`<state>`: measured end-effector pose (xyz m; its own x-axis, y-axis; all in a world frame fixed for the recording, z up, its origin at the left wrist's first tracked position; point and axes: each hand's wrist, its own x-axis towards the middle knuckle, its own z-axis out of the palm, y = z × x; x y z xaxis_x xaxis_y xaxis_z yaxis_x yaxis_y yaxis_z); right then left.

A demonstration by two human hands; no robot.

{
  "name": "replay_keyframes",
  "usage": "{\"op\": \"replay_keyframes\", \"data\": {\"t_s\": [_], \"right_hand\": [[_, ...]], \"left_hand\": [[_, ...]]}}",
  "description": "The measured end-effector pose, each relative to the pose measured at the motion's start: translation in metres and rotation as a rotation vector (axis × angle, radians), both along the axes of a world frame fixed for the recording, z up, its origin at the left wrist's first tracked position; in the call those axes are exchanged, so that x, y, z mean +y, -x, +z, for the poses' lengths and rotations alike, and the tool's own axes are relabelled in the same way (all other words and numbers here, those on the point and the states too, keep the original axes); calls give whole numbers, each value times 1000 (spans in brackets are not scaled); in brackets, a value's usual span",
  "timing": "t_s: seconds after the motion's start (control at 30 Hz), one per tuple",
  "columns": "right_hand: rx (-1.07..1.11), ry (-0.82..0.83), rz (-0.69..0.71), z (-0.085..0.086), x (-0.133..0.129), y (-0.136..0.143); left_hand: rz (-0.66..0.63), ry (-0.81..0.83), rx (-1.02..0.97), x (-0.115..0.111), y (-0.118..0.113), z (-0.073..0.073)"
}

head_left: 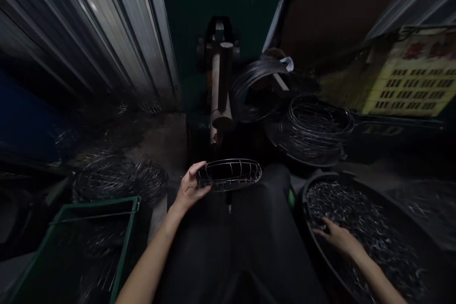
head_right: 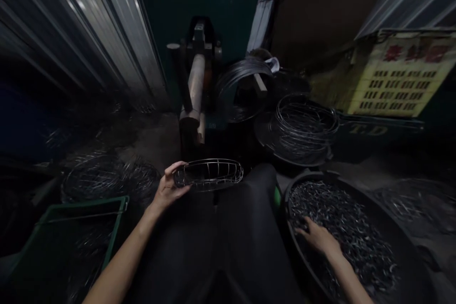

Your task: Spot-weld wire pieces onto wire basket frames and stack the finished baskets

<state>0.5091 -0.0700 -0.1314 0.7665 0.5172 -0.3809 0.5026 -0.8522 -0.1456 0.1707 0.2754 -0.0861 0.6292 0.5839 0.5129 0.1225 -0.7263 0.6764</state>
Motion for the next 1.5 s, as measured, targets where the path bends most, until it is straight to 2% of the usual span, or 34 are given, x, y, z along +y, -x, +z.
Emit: {"op": "replay_keyframes", "data": {"t_s": [0.1,0.2,0.3,0.4,0.5,0.63,0.7,0.8,0.87,0.93,1.03,1.13,1.2,1.27,1.33,1.43,1.5], "right_hand": [[228,-32,38,-26,-29,15],[252,-52,13,-30,-39,27],[132,-57,-90,-26,-42,26],[29,-113,-182,-21,-44,24],[26,-188,-286,-17,-44,28],[3,-297,-441,-8,-39,31],[39,-428,-478,1,-32,33],[172,-774,-489,22,-7,47],[283,-908,-424,34,17,67],[398,-907,-336,38,41,91],[472,-855,-276,24,63,123],[413,-881,-273,8,66,136],[397,-901,-255,10,67,139],[423,-919,-209,29,75,143],[459,-951,-99,59,93,150],[420,-1002,213,104,136,160],[289,-995,459,122,163,161]], "left_hand": [[-38,90,73,-13,4,2],[-79,152,138,-19,1,7],[-96,171,165,-20,-4,11],[-98,98,179,-21,-7,16],[-95,-1,188,-23,-9,20],[-43,-33,199,-22,-13,21],[-42,-38,191,-22,-14,21],[-42,-33,154,-21,-15,20],[-32,-20,129,-20,-16,21],[-23,-3,122,-21,-18,22],[-19,8,127,-23,-21,23],[-12,1,113,-23,-22,23],[-10,-2,111,-23,-22,24],[-18,-7,125,-23,-21,25],[-36,-20,144,-24,-20,28],[-47,-47,162,-27,-20,33],[-46,-69,176,-29,-20,37]]}}
